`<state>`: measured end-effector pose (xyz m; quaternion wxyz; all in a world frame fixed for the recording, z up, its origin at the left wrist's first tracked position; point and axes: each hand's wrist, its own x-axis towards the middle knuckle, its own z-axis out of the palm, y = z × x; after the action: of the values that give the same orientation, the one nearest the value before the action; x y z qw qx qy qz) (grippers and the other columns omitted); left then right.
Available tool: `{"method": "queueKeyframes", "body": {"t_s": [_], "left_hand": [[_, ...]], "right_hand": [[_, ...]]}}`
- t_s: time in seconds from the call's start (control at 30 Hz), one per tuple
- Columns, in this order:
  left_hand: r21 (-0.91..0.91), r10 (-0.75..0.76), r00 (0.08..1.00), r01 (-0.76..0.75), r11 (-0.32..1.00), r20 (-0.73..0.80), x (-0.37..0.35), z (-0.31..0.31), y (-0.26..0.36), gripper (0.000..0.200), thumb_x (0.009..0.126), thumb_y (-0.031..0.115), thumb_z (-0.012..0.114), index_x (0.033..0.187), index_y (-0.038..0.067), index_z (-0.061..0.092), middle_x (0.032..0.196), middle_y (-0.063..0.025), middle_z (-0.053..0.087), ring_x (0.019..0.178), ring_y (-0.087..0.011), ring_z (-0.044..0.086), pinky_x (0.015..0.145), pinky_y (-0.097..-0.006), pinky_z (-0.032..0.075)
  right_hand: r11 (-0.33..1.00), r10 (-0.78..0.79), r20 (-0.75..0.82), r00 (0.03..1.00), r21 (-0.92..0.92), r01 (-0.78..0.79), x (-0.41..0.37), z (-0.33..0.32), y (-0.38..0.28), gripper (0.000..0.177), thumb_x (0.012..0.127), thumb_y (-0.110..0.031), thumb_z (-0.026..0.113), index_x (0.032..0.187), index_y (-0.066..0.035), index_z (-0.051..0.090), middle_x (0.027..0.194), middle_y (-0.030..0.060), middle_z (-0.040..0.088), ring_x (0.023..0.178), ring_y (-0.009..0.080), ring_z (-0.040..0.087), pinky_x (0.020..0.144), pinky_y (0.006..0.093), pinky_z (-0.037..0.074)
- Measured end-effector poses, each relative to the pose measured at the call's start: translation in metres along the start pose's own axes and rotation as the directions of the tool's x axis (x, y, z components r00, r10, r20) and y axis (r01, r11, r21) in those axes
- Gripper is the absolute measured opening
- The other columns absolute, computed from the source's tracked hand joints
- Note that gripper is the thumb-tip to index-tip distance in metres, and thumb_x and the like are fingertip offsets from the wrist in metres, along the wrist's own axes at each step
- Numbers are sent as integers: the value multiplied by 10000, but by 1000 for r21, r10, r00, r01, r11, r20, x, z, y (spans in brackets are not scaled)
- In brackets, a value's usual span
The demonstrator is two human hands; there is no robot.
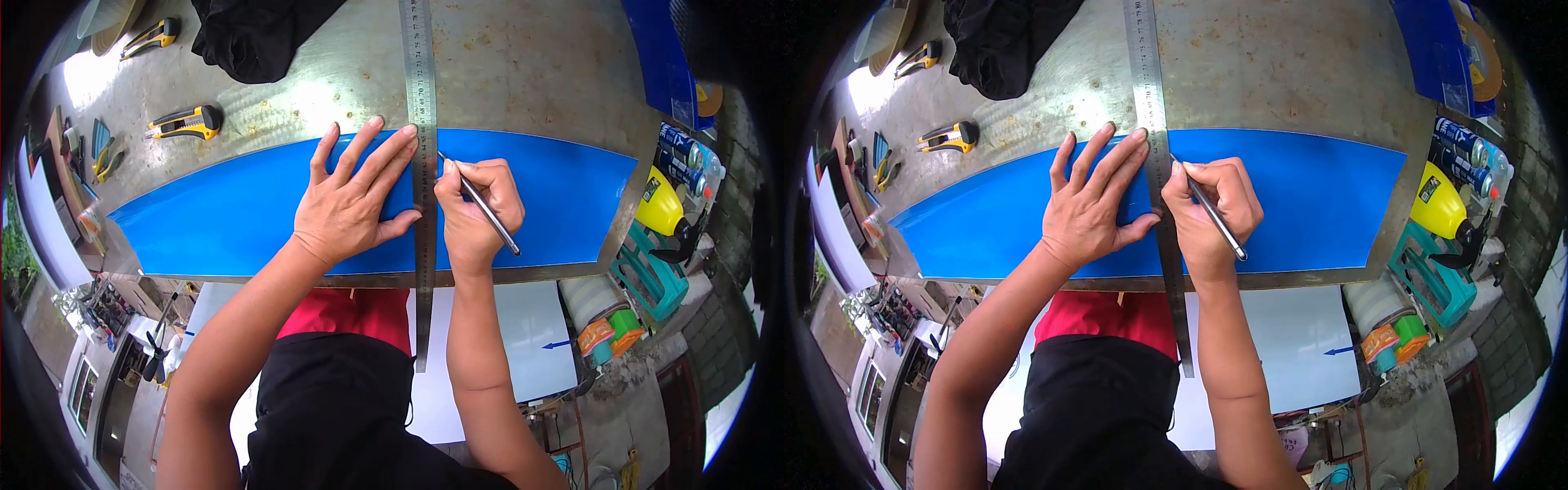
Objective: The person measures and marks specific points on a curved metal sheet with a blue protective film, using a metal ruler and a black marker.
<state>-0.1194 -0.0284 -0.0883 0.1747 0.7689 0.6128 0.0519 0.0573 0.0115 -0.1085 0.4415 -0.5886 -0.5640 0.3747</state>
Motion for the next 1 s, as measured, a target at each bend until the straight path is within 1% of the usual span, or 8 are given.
{"method": "queueKeyframes", "body": {"t_s": [0.57, 0.67, 0.73, 0.77, 0.83, 0.87, 0.9, 1.0], "left_hand": [[-3, 0, 1000, 0, 1000, 2, 0, 1, 0, 852, 872, 628, 745, 1551, 145, 568, 1671, 15, 473, 1589, -266, 357, 1325, -548, 138], [1, 4, 1000, -4, 1000, -2, 0, 0, -1, 858, 868, 626, 750, 1556, 148, 564, 1672, 15, 471, 1589, -267, 356, 1325, -546, 138], [2, 1, 1000, -1, 1000, 7, 0, 0, 0, 859, 871, 628, 751, 1560, 152, 562, 1674, 15, 468, 1590, -266, 355, 1327, -543, 138], [0, 0, 1000, 0, 1000, 6, 0, 0, 0, 859, 871, 628, 751, 1560, 152, 562, 1674, 15, 468, 1590, -266, 355, 1327, -543, 138], [6, -5, 1000, 5, 1000, 10, 0, 0, 1, 853, 877, 627, 752, 1561, 156, 561, 1677, 15, 463, 1591, -264, 352, 1330, -540, 137], [8, -6, 1000, 6, 1000, 9, -1, 0, 0, 853, 877, 627, 752, 1561, 156, 561, 1677, 15, 463, 1591, -264, 352, 1330, -540, 137], [8, -2, 1000, 2, 1000, 3, -1, 1, 0, 850, 879, 628, 751, 1561, 157, 561, 1678, 15, 461, 1591, -263, 351, 1331, -539, 137], [8, 2, 1000, -2, 1000, 0, 0, 0, 0, 847, 880, 625, 752, 1560, 157, 563, 1678, 15, 460, 1592, -262, 350, 1331, -538, 137]], "right_hand": [[1000, 21, 5, 1000, -1, -21, 0, -1, -1, 212, 822, 73, 871, 892, 8, 682, 839, 101, 683, 687, 133, 687, 597, 266, 553], [999, 32, 4, 999, 24, -32, -2, -2, 1, 199, 856, 65, 854, 900, 12, 666, 854, 92, 686, 708, 136, 705, 626, 260, 572], [947, 206, 7, 979, 250, -201, -2, -7, -2, 176, 907, 66, 807, 956, 29, 642, 904, 90, 677, 753, 154, 732, 682, 275, 614], [948, 205, 7, 979, 248, -201, -1, -9, -3, 176, 907, 66, 807, 956, 29, 642, 904, 90, 677, 753, 154, 732, 682, 275, 614], [895, 237, 20, 971, 384, -227, 3, -11, -4, 165, 943, 79, 756, 1018, 44, 614, 964, 96, 657, 814, 177, 751, 745, 304, 650], [883, 250, 48, 967, 398, -247, 4, -13, -4, 167, 948, 97, 734, 1042, 44, 606, 1012, 103, 637, 867, 189, 755, 789, 328, 665], [884, 248, 48, 968, 399, -246, 5, -13, -6, 167, 948, 97, 734, 1042, 44, 606, 1012, 103, 637, 867, 189, 755, 789, 328, 665], [898, 189, 21, 982, 400, -181, 8, -12, -9, 176, 936, 113, 734, 1036, 35, 611, 1045, 103, 633, 904, 195, 757, 828, 326, 660]]}}
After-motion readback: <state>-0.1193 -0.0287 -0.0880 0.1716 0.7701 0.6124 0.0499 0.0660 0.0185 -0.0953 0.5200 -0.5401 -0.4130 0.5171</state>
